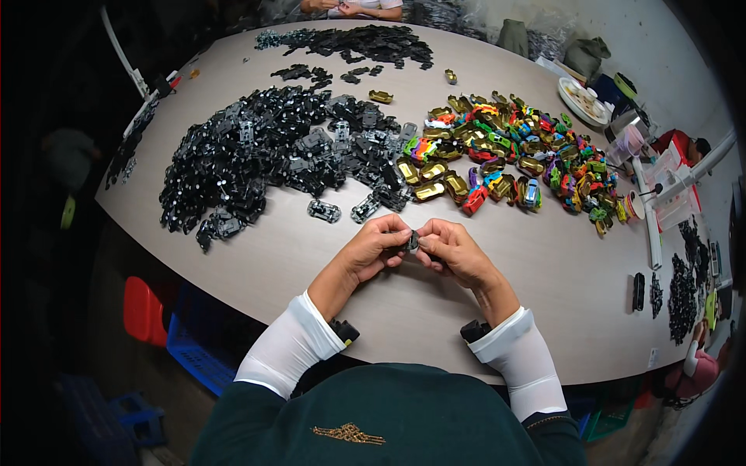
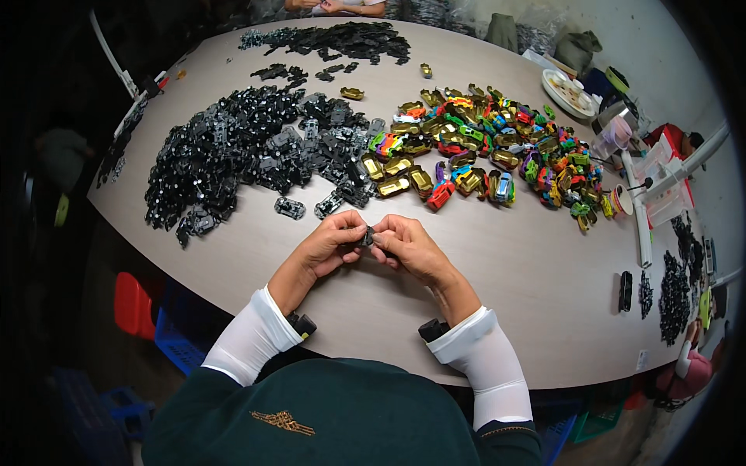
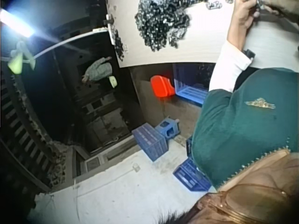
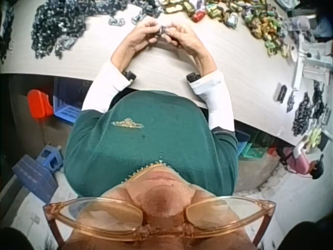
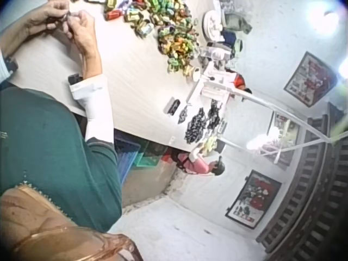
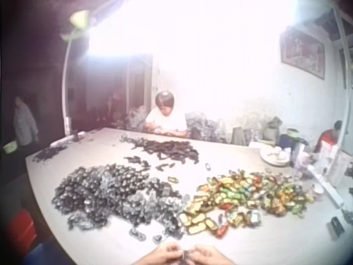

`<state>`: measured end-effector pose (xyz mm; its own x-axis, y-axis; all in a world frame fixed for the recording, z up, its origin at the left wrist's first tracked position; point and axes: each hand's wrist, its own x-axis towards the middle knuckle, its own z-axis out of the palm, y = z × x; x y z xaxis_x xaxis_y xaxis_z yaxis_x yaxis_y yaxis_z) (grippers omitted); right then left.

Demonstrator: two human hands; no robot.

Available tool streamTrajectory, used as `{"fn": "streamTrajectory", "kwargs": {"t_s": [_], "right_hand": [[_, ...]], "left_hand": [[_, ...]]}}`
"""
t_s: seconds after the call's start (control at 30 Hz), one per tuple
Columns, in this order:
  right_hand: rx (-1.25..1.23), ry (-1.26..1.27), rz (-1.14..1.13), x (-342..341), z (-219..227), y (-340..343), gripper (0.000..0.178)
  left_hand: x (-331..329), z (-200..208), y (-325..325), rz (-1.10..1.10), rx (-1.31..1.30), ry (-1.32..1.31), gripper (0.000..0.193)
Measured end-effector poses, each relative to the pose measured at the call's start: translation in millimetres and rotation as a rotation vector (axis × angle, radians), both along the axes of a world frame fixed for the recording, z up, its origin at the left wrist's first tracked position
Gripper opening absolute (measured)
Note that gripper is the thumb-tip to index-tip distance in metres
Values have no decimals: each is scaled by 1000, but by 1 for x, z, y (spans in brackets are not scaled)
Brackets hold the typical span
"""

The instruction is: The person assembles small toy cars by hand at a table. They pick up a black chassis and a colored body, fit them together, and place the completed unit on the table. This process is repeated continuously with different colored bodies.

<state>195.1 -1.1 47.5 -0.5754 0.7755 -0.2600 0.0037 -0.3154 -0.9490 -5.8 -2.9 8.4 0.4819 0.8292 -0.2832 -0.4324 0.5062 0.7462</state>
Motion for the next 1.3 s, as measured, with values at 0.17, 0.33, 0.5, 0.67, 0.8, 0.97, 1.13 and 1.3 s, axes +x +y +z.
{"fn": "streamTrajectory", "kwargs": {"t_s": [0.17,0.33,0.5,0.67,0.8,0.97,1.13,1.3], "right_hand": [[269,-193,-31,-5,-23,0,10],[-14,-18,-33,7,-13,8,15],[-95,-35,9,9,-5,8,22],[116,-210,-72,2,-19,5,21],[45,-63,-154,-4,-7,0,19],[50,-22,-158,2,-11,5,21],[63,69,-170,7,-7,8,21],[-134,151,-95,8,-11,10,14]], "left_hand": [[5,7,-6,10,223,329,15],[4,4,-5,74,284,290,16],[3,-1,-1,81,268,308,17],[13,15,-9,205,268,330,19],[8,3,2,373,234,52,24],[5,26,-2,329,141,-19,35],[5,18,-5,48,240,168,40],[11,17,-8,109,202,236,15]]}}
